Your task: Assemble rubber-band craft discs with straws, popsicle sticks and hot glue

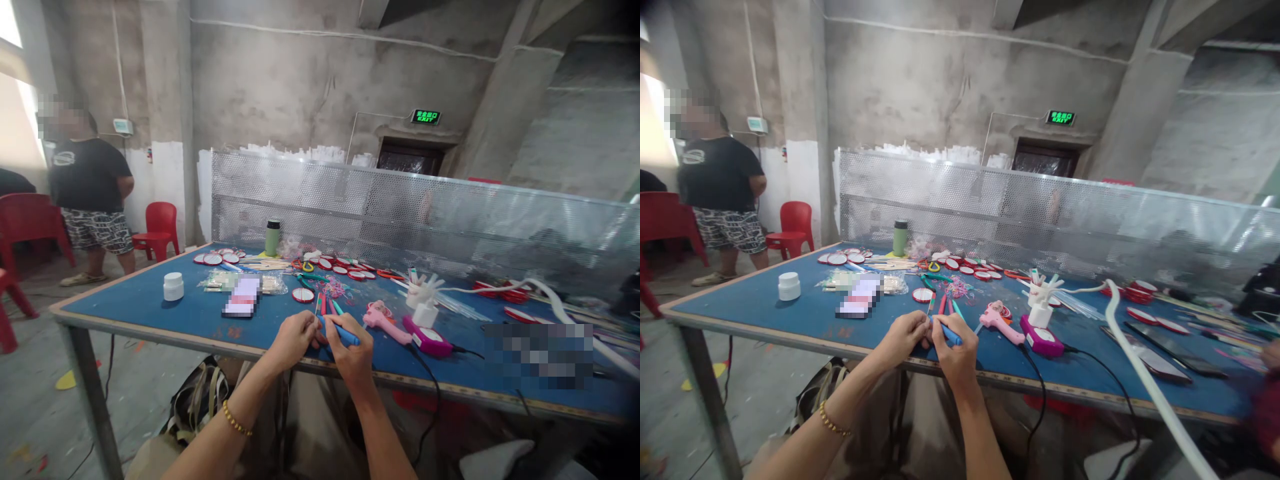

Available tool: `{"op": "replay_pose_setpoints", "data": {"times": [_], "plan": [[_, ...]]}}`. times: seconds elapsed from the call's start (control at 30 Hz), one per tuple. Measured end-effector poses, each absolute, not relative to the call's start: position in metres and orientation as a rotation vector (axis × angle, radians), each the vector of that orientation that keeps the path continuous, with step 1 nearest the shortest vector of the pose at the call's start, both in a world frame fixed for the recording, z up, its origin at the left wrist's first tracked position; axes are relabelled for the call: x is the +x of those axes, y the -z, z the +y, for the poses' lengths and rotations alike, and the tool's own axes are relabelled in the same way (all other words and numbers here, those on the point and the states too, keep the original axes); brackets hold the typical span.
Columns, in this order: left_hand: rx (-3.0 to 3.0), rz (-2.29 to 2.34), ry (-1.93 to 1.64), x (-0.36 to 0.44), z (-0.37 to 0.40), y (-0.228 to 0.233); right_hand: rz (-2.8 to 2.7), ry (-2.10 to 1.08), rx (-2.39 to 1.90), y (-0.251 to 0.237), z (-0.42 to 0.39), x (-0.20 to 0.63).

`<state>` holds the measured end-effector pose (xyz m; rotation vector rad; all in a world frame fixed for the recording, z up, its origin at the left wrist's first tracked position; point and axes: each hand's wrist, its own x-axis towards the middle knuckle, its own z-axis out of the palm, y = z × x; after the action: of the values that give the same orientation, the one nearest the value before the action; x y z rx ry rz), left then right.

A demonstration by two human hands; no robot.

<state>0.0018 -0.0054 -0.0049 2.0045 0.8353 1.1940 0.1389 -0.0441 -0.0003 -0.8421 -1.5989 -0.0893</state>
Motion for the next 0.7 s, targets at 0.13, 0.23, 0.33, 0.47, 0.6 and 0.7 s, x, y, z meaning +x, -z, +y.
{"op": "replay_pose_setpoints", "data": {"times": [0.13, 0.23, 0.33, 0.47, 0.6, 0.7], "plan": [[1.999, 0.835, -1.188, 0.0018, -0.0046, 0.0061, -1.591, 0.091, -0.838, 0.0004, -0.0428, 0.1389], [2.007, 0.847, -1.188, 0.0019, -0.0037, 0.0068, -1.603, 0.095, -0.831, -0.0003, -0.0424, 0.1386], [2.019, 0.846, -1.195, 0.0018, -0.0033, 0.0068, -1.614, 0.101, -0.838, -0.0007, -0.043, 0.1386], [2.013, 0.839, -1.195, 0.0017, -0.0032, 0.0068, -1.588, 0.111, -0.832, -0.0002, -0.044, 0.1387], [2.013, 0.841, -1.206, 0.0023, -0.0015, 0.0095, -1.598, 0.087, -0.846, 0.0012, -0.0444, 0.1387], [1.976, 0.809, -1.198, 0.0031, 0.0007, 0.0124, -1.571, 0.087, -0.847, 0.0036, -0.0437, 0.1394]]}}
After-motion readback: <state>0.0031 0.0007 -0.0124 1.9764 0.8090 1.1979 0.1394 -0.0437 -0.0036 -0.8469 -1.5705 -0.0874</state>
